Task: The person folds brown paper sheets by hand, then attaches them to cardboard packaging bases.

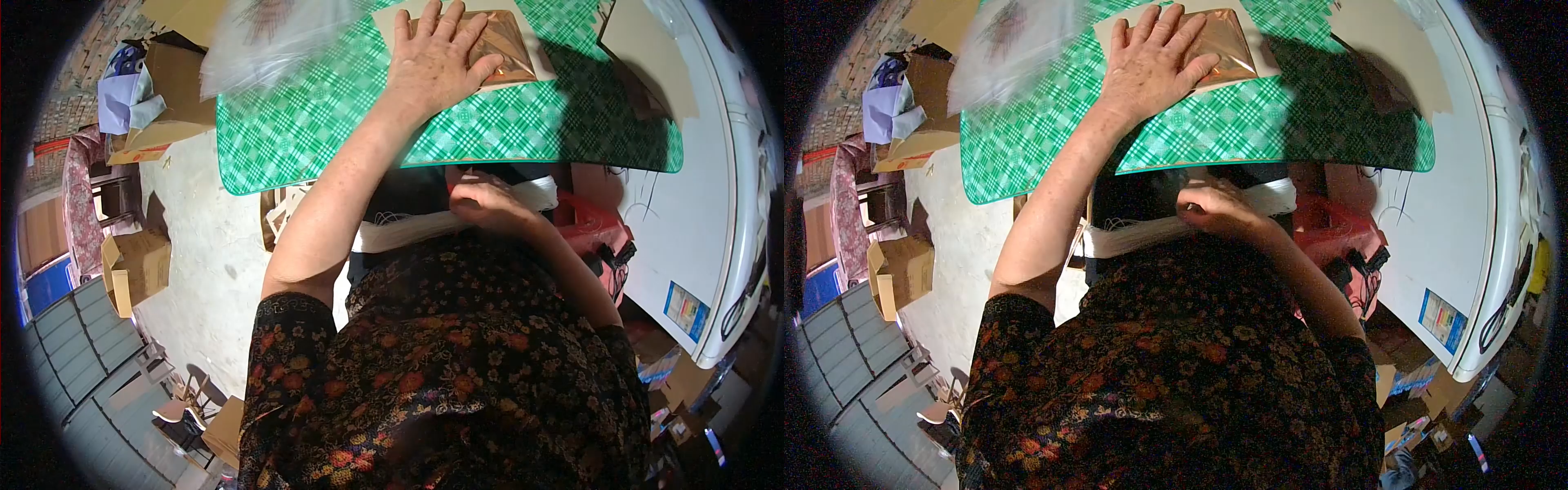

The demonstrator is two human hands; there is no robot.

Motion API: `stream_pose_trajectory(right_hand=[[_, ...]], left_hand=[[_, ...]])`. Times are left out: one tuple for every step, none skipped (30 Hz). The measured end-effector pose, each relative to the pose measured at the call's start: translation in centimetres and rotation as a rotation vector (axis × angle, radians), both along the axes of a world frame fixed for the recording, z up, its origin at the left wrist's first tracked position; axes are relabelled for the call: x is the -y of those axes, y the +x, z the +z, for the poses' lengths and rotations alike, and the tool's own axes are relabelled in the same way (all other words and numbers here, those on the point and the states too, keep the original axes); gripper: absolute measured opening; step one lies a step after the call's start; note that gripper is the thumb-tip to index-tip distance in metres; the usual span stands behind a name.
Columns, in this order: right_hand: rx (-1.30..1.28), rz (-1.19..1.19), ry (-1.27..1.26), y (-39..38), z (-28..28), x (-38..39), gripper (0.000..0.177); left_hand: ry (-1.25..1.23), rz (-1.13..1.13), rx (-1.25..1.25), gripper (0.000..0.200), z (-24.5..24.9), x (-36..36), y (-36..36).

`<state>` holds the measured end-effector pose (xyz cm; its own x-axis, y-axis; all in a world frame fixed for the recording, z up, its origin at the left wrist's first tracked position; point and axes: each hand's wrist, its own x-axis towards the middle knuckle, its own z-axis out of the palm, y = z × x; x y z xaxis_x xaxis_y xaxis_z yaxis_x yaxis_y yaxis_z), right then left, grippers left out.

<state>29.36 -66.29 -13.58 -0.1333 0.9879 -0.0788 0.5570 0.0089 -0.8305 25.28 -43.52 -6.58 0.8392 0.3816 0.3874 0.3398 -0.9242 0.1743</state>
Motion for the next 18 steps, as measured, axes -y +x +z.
stream_pose_trajectory(right_hand=[[-0.006, -0.032, 0.022, -0.1, 0.0, 0.1, 0.012], [-0.013, -0.064, 0.045, -0.3, 0.0, 0.2, 0.011], [-0.019, -0.095, 0.067, -0.5, 0.1, 0.2, 0.01], [-0.011, -0.112, 0.094, -0.5, 0.2, 0.1, 0.008], [-0.003, -0.129, 0.12, -0.6, 0.3, 0.1, 0.007], [0.006, -0.146, 0.147, -0.7, 0.4, 0.0, 0.006], [0.023, -0.15, 0.179, -0.8, 0.5, 0.0, 0.005], [0.04, -0.154, 0.211, -0.9, 0.5, 0.0, 0.005], [0.058, -0.158, 0.243, -1.0, 0.6, 0.0, 0.005], [0.053, -0.162, 0.222, -1.1, 0.8, 0.0, 0.004], [0.048, -0.164, 0.202, -1.2, 1.2, 0.1, 0.004], [0.043, -0.166, 0.183, -1.3, 1.6, 0.1, 0.003], [0.048, -0.179, 0.195, -1.6, 1.9, 0.0, 0.003], [0.054, -0.193, 0.208, -1.8, 2.3, 0.0, 0.004], [0.059, -0.207, 0.221, -1.9, 2.6, 0.1, 0.005], [0.076, -0.229, 0.214, -2.1, 2.8, 0.2, 0.008], [0.093, -0.252, 0.208, -2.3, 3.0, 0.4, 0.011], [0.11, -0.275, 0.202, -2.5, 3.3, 0.6, 0.014]], left_hand=[[0.002, 0.002, -0.008, 0.074, 0.1, 0.0, 0.0], [0.001, 0.001, -0.007, 0.074, 0.1, 0.0, 0.0], [-0.001, 0.0, -0.006, 0.074, 0.0, 0.0, 0.0], [-0.002, -0.001, -0.005, 0.073, 0.0, 0.0, 0.0], [0.0, 0.0, -0.004, 0.073, -0.1, 0.0, 0.0], [0.001, 0.001, -0.003, 0.073, -0.1, 0.0, 0.0], [0.003, 0.001, -0.001, 0.073, -0.1, 0.0, 0.0], [0.002, -0.001, -0.005, 0.074, -0.1, 0.0, 0.0], [0.001, -0.002, -0.008, 0.074, -0.1, 0.0, 0.0], [0.0, -0.003, -0.012, 0.074, 0.0, 0.0, -0.1], [-0.003, -0.003, -0.014, 0.074, 0.0, 0.0, 0.0], [-0.005, -0.001, -0.017, 0.074, 0.0, 0.0, 0.0], [-0.008, 0.001, -0.019, 0.074, 0.0, 0.0, 0.0], [-0.003, 0.001, -0.018, 0.074, -0.1, 0.0, 0.0], [0.002, 0.001, -0.017, 0.074, -0.1, -0.1, 0.0], [0.007, 0.001, -0.015, 0.074, -0.2, -0.1, 0.0], [0.012, 0.006, -0.022, 0.075, -0.2, -0.1, 0.0], [0.017, 0.011, -0.029, 0.075, -0.2, 0.0, 0.0]])
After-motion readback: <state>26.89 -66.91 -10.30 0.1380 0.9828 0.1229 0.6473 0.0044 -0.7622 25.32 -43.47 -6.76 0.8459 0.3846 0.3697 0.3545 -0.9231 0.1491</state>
